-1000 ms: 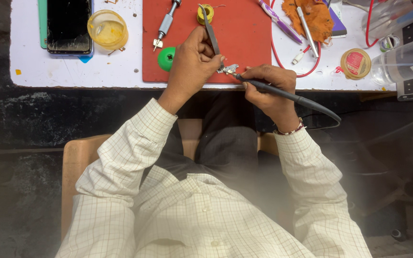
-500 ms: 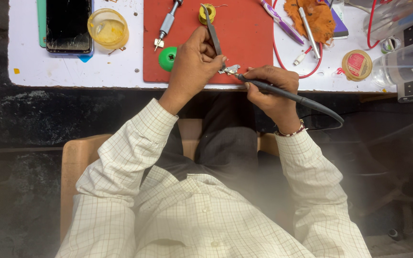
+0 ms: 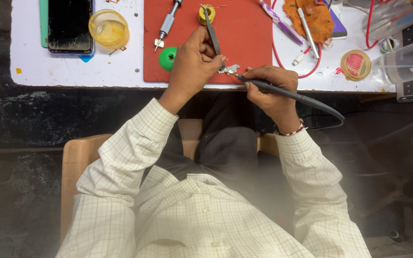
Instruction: The person sits at a repair workbench and solders a small phone component held with tweezers on a red mat, using a soldering iron in the right hand and solder wire. They reposition the part, apply solder at several points, briefly reach aside, and continue soldering the component on the mat.
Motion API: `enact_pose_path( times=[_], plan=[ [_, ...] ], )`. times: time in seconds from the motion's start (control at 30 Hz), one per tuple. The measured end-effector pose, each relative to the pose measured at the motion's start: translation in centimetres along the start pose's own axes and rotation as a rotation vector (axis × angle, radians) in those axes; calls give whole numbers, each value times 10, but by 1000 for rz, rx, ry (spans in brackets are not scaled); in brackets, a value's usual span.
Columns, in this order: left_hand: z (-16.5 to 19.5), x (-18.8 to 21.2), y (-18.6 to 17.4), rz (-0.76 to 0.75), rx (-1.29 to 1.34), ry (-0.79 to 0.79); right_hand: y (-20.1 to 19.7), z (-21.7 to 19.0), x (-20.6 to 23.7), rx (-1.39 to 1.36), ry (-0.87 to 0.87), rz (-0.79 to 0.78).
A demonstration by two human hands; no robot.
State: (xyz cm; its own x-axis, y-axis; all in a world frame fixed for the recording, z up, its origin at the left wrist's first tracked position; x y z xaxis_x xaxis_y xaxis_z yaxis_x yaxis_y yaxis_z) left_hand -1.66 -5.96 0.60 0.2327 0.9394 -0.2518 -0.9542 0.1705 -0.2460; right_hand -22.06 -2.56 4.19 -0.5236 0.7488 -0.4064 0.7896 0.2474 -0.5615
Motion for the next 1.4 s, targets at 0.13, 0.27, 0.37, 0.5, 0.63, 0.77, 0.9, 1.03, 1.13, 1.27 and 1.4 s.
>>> enact_pose_path(
  times=[0.13, 0.27, 0.37, 0.5, 0.63, 0.77, 0.9, 1.03, 1.13, 1.27, 1.4],
  plan=[
    [0, 0, 0, -1, 2, 1, 0, 1, 1, -2, -2, 9],
    [0, 0, 1, -4, 9, -3, -1, 2, 1, -2, 0, 9],
    [1, 0, 1, -3, 3, -3, -1, 1, 2, 5, 8, 7],
    [1, 0, 1, -6, 13, 7, -1, -1, 1, 22, 4, 1],
    [1, 0, 2, -5, 7, 7, 0, -3, 0, 30, 4, -5],
    [1, 0, 1, -1, -6, 13, 0, -3, -1, 28, 9, -5],
    [2, 0, 1, -1, 4, 10, 0, -3, -1, 20, -5, -4],
    [3, -1, 0, -1, 9, 1, 1, 0, 0, 39, 12, 8],
    [4, -2, -1, 0, 7, -2, 1, 2, 0, 28, -19, 3],
    [5, -1, -2, 2, 23, 10, -1, 16, 4, -244, 120, 18],
    [4, -1, -3, 0, 24, 14, -2, 18, 4, -300, 102, 29]
  ],
)
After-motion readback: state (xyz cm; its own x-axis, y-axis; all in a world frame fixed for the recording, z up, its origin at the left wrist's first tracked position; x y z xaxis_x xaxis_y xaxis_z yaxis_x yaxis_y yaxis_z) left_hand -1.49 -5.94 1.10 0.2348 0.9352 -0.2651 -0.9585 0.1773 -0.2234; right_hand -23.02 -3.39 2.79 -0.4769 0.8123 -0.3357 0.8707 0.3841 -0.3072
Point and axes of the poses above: each hand's wrist, its own x-axis away from the middle knuckle, its own y-axis out of the palm, z = x × y, the point moved 5 cm from there along -x, towards the middle knuckle, and after that the axes turned 11 degrees about -z, right-handed, at the moved point
